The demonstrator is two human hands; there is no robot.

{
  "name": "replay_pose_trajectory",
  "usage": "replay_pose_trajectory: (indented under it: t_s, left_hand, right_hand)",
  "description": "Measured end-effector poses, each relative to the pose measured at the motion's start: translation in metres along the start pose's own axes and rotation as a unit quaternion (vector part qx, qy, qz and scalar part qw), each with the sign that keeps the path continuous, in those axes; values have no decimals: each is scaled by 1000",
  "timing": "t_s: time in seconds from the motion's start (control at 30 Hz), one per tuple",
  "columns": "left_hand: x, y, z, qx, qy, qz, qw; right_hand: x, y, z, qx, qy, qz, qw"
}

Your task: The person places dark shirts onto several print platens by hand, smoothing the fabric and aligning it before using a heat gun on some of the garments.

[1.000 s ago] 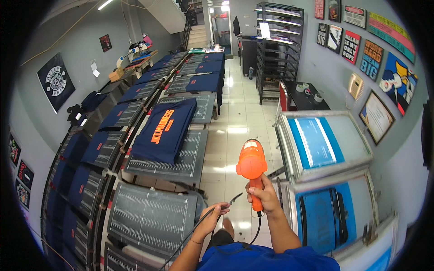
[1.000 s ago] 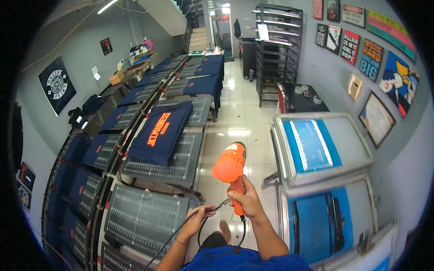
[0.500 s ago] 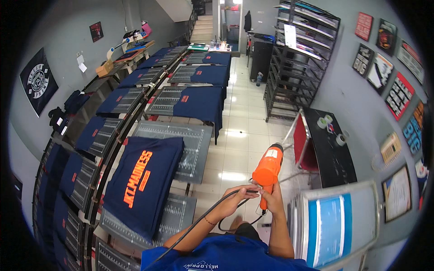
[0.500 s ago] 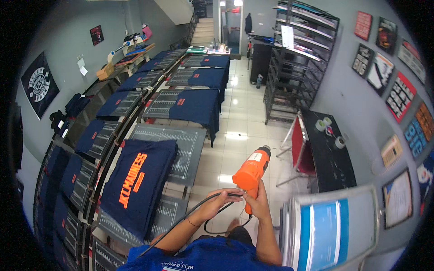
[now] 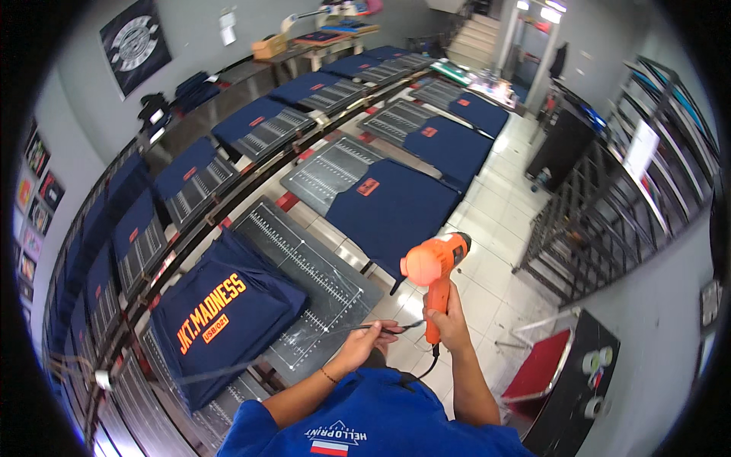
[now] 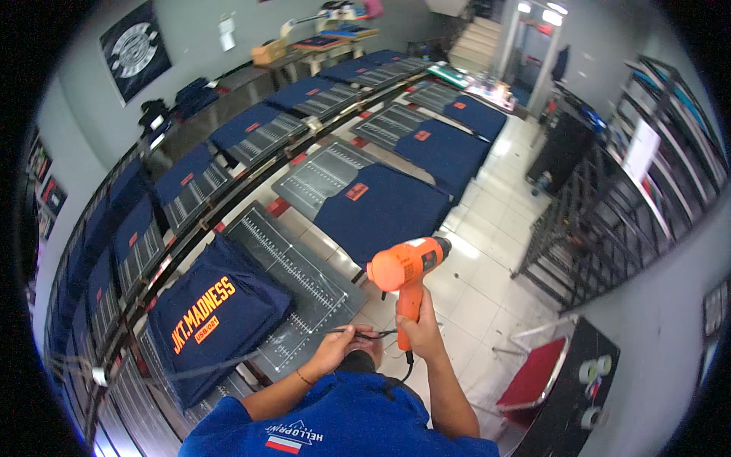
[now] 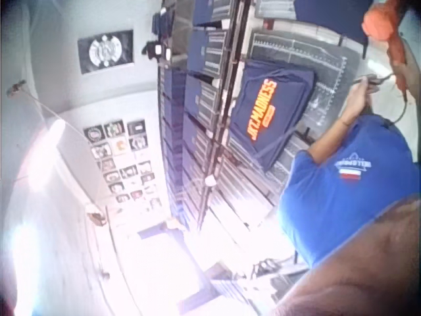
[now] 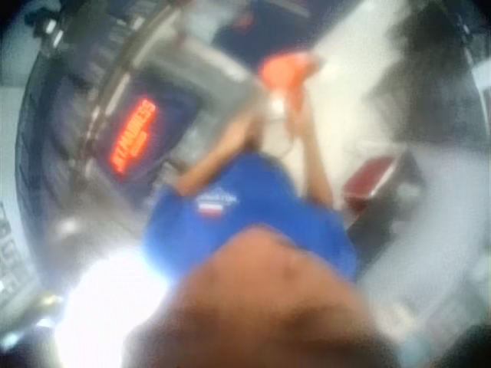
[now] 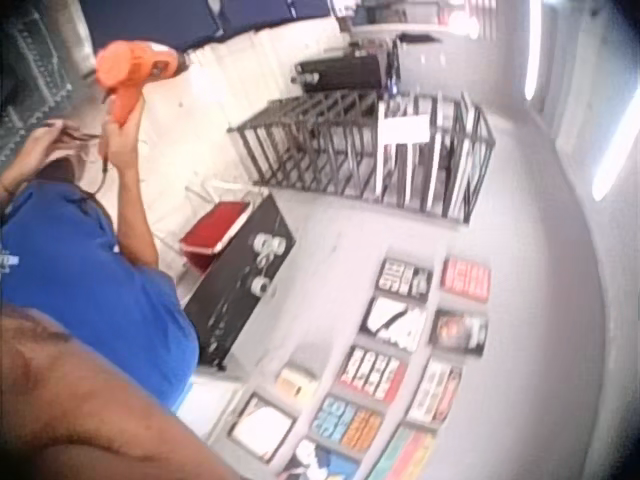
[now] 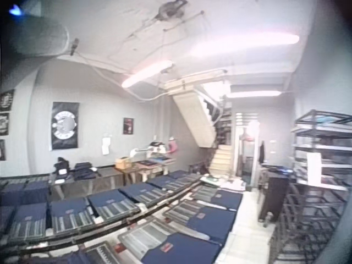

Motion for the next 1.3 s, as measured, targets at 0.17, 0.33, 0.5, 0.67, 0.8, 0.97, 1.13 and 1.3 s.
replay_pose_trajectory:
  t_s: [0.17,0.33,0.5,0.67,0.8,0.97,1.13,1.3]
  left_hand:
    - [-101,-50,-37,-14,199,71,977]
    - [-138,-81,-46,12,339,162,927]
    - [-118,-98,-37,13,477,144,867]
    - [-100,-125,-28,41,638,158,752]
    - [-80,-165,-8,-24,737,123,664]
    - [-71,-205,37,-40,785,162,597]
    - [-69,-179,72,-80,878,-70,467]
    - [-47,-19,-53,31,754,-141,641]
  right_hand:
    - [8,7,-123,30,-209,-271,939]
    - [53,52,-205,184,-342,-228,893]
    - [120,108,-272,-84,-404,272,869]
    - [177,183,-296,48,-445,430,784]
    - [192,207,-288,11,-450,470,759]
    - [194,222,-285,-17,-435,467,770]
    - [169,200,-292,-29,-478,385,789]
    - [39,195,-294,29,-509,390,767]
Point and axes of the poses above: each hand's wrist, its own z-axis away from the middle knuckle, its own x-axis out of the palm, y = z × x, the point moved 9 cm from there along -z, towards the middle knuckle, and after that the axes turned 14 degrees about -y, right-handed, at the moved point
